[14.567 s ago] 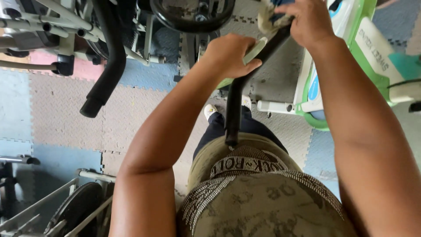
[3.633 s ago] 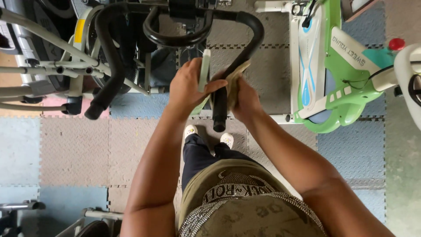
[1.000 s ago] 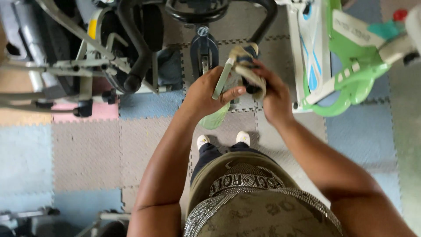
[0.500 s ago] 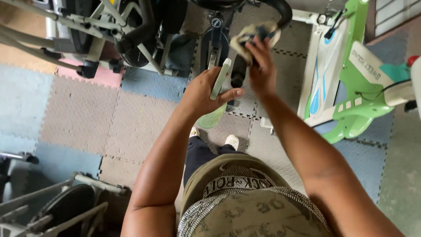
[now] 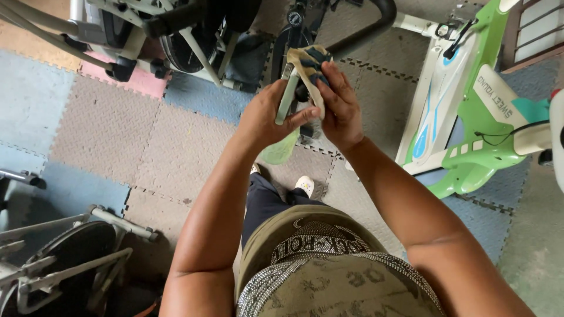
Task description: Cleaning and wiping down various gym machines using a spray bottle and a cloth.
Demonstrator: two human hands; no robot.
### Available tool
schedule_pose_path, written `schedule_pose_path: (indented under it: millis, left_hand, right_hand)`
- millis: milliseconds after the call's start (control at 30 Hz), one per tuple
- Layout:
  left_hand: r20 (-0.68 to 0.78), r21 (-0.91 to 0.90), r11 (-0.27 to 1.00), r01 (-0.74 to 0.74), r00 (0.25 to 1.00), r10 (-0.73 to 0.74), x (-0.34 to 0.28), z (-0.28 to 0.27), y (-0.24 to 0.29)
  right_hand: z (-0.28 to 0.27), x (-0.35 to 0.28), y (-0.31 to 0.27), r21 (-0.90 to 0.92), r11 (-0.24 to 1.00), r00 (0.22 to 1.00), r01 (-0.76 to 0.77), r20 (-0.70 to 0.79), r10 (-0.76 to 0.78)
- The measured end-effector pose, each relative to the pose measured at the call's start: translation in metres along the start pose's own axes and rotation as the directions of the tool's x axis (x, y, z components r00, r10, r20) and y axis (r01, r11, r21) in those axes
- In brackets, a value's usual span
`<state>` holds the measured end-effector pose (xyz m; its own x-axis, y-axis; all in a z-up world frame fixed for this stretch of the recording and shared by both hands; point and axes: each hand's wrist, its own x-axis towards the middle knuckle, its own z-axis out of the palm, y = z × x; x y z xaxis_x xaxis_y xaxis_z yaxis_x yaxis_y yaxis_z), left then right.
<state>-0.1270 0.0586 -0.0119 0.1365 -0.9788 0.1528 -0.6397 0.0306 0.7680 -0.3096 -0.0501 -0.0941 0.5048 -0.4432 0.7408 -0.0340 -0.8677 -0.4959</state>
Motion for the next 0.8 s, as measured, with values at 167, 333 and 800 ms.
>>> schedule_pose_path:
  millis: [167, 333, 800]
  left_hand:
    - [-0.056, -0.008, 1.000, 0.012, 0.998, -0.013, -0.001, 0.005, -0.001]
    - [-0.067, 0.026, 0.998, 0.064, 0.996, -0.062, -0.008, 0.005, 0.006]
    - [-0.068, 0.106, 0.985, 0.136, 0.989, -0.130, -0.046, -0.011, 0.004]
  right_hand:
    - [0.006, -0.002, 0.011, -0.065, 0.995, 0.997, 0.078, -0.017, -0.080]
    - [0.018, -0.018, 0.049, -0.045, 0.998, 0.999, -0.050, 0.018, 0.051]
    - [0.002, 0.055, 0.025, 0.662, 0.125, 0.051, -0.739, -0.130, 0.990]
